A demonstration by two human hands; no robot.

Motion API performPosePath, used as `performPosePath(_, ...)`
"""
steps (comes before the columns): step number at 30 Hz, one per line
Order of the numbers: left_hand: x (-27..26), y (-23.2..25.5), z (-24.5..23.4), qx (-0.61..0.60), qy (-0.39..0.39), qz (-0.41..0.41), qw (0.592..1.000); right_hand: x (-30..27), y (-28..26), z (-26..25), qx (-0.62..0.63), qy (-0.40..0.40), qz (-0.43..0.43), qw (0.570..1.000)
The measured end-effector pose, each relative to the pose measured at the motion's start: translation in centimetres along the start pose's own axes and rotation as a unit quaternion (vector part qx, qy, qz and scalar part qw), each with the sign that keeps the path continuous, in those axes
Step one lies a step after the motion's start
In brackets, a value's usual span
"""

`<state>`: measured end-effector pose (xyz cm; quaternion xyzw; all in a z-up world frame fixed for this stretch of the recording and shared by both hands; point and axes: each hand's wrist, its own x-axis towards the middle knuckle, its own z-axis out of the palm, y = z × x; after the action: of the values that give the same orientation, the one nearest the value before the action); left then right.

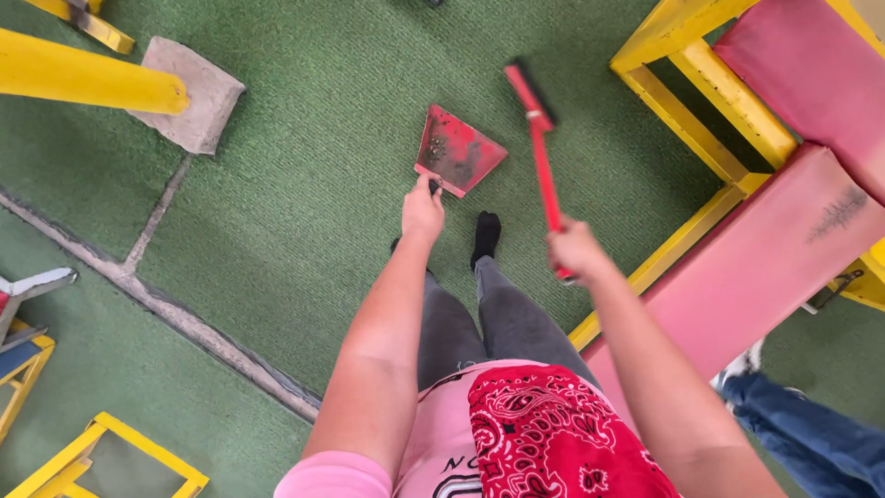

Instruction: Sweeping the floor of a gym using a broom and a dustpan.

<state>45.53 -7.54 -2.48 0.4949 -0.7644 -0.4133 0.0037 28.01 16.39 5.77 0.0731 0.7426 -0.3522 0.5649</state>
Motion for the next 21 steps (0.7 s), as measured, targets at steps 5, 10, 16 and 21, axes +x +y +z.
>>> performPosePath(5, 0.8, -2.7, -1.6, 0.024, -0.004, 0.077, 0.997, -7.2, -0.5, 2.7, 0.013, -0.097, 0.050, 0.994)
performPosePath(10, 0.0, -1.5, -3.4, 0.091, -0.051, 0.011, 0.994, -9.7, -0.5, -3.7, 0.064, -0.114, 0.085, 0.988)
performPosePath(16, 0.5, -2.6, -1.9, 0.129, -0.073, 0.028, 0.989, -7.3, -2.2, -8.3, 0.045, -0.012, 0.071, 0.996)
performPosePath(21, -0.2, -3.9, -1.6, 0.113, -0.033, 0.037, 0.992, 1.3, 3.9, -5.1, 0.043, 0.025, 0.040, 0.998)
